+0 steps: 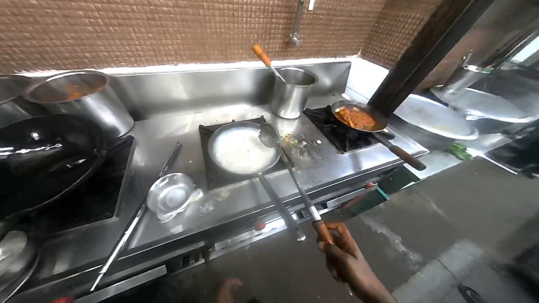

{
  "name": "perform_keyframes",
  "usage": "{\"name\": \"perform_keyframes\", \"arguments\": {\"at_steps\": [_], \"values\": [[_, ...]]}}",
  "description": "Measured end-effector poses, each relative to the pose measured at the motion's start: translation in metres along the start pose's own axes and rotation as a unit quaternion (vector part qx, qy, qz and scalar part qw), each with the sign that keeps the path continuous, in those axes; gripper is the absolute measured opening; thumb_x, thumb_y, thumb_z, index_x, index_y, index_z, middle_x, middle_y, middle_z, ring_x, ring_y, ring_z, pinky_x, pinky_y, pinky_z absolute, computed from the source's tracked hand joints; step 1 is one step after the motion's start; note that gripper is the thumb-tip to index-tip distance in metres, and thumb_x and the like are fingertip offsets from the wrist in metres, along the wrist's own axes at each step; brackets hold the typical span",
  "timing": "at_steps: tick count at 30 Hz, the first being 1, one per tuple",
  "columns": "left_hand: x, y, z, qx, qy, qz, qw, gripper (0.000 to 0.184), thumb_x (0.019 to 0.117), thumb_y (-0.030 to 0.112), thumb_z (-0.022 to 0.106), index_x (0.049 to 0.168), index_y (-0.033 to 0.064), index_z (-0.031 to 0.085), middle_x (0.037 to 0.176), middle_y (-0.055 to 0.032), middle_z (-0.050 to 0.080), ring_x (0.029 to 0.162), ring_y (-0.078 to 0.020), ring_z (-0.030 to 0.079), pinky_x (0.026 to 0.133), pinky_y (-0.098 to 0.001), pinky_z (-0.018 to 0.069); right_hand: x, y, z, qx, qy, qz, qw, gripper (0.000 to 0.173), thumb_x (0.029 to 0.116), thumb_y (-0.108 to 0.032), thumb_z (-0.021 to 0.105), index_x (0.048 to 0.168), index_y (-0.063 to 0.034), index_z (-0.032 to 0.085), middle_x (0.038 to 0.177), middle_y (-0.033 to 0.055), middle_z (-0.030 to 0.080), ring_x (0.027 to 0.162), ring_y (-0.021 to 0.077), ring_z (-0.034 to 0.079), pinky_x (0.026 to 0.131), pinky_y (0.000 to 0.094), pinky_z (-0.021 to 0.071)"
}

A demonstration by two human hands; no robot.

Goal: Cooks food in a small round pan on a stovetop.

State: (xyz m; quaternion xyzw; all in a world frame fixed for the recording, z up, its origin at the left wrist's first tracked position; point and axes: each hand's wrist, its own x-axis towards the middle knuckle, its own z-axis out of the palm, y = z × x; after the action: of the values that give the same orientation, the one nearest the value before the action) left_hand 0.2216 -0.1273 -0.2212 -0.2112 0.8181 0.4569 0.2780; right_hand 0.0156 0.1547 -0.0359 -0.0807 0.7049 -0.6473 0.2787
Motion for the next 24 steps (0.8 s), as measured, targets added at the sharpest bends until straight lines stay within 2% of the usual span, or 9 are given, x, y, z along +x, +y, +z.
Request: {"name": "perform_keyframes", "arguments": {"at_steps": [3, 6, 9, 12, 13, 15, 17, 20, 24], "values": [[0.015, 0.027, -0.014, -0.091, -0.002, 0.052, 0.994, 0.090, 0.0725, 0.035, 0.094, 0.150, 0.0124, 0.053, 0.146, -0.0157, 0.057, 0.129, -0.0322, 0.060, 0.109, -0.0514, 0.0494, 0.002, -0.031, 0.011, -0.038, -0.030, 0.060, 0.997, 0.048, 0.0893, -0.017, 0.063, 0.133, -0.0145, 0.043, 0.087, 0.0085, 0.062, 0.043, 0.0164, 0.052, 0.037, 0.0320, 0.0479], [0.003, 0.030, -0.020, -0.150, -0.051, 0.100, 0.982, 0.091, 0.0768, 0.028, 0.091, 0.154, 0.0095, 0.046, 0.153, -0.0153, 0.050, 0.139, -0.0301, 0.051, 0.116, -0.0472, 0.0422, -0.003, -0.038, 0.006, 0.055, -0.051, 0.096, 0.993, 0.046, 0.0855, -0.016, 0.066, 0.127, -0.0141, 0.047, 0.084, 0.0091, 0.062, 0.040, 0.0129, 0.048, 0.034, 0.0275, 0.0446], [-0.025, 0.003, -0.003, -0.149, 0.071, 0.054, 0.985, 0.080, 0.0761, 0.014, 0.091, 0.146, 0.0013, 0.053, 0.133, -0.0196, 0.065, 0.122, -0.0325, 0.064, 0.106, -0.0493, 0.0515, -0.001, -0.027, -0.005, -0.139, -0.059, 0.036, 0.988, 0.050, 0.0916, -0.019, 0.064, 0.137, -0.0144, 0.044, 0.090, 0.0088, 0.064, 0.049, 0.0187, 0.056, 0.041, 0.0353, 0.0512], [-0.062, -0.011, 0.001, -0.168, 0.207, 0.051, 0.963, 0.084, 0.0802, 0.038, 0.088, 0.150, 0.0056, 0.052, 0.141, -0.0207, 0.059, 0.130, -0.0303, 0.058, 0.110, -0.0483, 0.0476, 0.011, -0.012, -0.022, -0.293, -0.041, -0.028, 0.955, 0.053, 0.0920, -0.023, 0.065, 0.140, -0.0153, 0.045, 0.093, 0.0096, 0.067, 0.058, 0.0234, 0.064, 0.050, 0.0449, 0.0569], [-0.076, -0.008, -0.001, -0.198, 0.256, 0.089, 0.942, 0.079, 0.0857, 0.042, 0.082, 0.149, 0.0051, 0.053, 0.153, -0.0214, 0.049, 0.142, -0.0307, 0.047, 0.117, -0.0472, 0.0413, 0.014, -0.009, -0.029, -0.294, -0.043, -0.043, 0.954, 0.053, 0.0916, -0.022, 0.065, 0.140, -0.0144, 0.045, 0.095, 0.0099, 0.067, 0.058, 0.0236, 0.064, 0.050, 0.0452, 0.0569], [-0.092, 0.007, -0.013, -0.252, 0.385, 0.184, 0.868, 0.082, 0.0943, 0.059, 0.062, 0.153, 0.0029, 0.046, 0.166, -0.0229, 0.027, 0.155, -0.0349, 0.024, 0.125, -0.0516, 0.0275, 0.015, -0.009, -0.040, -0.201, -0.069, -0.052, 0.976, 0.048, 0.0910, -0.017, 0.064, 0.135, -0.0116, 0.046, 0.094, 0.0099, 0.066, 0.050, 0.0207, 0.059, 0.042, 0.0389, 0.0534], [-0.098, 0.043, -0.045, -0.317, 0.497, 0.233, 0.773, 0.105, 0.0910, 0.084, 0.037, 0.162, 0.0073, 0.028, 0.172, -0.0155, 0.012, 0.159, -0.0308, 0.012, 0.125, -0.0554, 0.0207, 0.011, -0.018, -0.052, -0.052, -0.114, -0.032, 0.992, 0.043, 0.0908, -0.009, 0.061, 0.130, -0.0111, 0.044, 0.089, 0.0088, 0.063, 0.044, 0.0154, 0.052, 0.036, 0.0312, 0.0480], [-0.101, 0.109, -0.106, -0.473, 0.564, 0.298, 0.608, 0.103, 0.0871, 0.090, 0.020, 0.167, 0.0261, 0.010, 0.173, -0.0030, 0.012, 0.158, -0.0240, 0.014, 0.122, -0.0600, 0.0216, 0.002, -0.028, -0.078, 0.144, -0.222, -0.013, 0.964, 0.034, 0.0916, -0.008, 0.059, 0.122, -0.0170, 0.048, 0.085, 0.0047, 0.065, 0.046, 0.0084, 0.053, 0.037, 0.0227, 0.0452], [-0.086, 0.180, -0.175, -0.626, 0.535, 0.350, 0.447, 0.084, 0.0947, 0.081, 0.005, 0.164, 0.0349, 0.018, 0.169, -0.0070, 0.021, 0.155, -0.0330, 0.018, 0.112, -0.0732, 0.0233, -0.003, -0.042, -0.094, 0.216, -0.342, -0.013, 0.914, 0.030, 0.0959, -0.012, 0.064, 0.123, -0.0186, 0.054, 0.094, 0.0059, 0.065, 0.051, 0.0081, 0.055, 0.039, 0.0222, 0.0459]]}}
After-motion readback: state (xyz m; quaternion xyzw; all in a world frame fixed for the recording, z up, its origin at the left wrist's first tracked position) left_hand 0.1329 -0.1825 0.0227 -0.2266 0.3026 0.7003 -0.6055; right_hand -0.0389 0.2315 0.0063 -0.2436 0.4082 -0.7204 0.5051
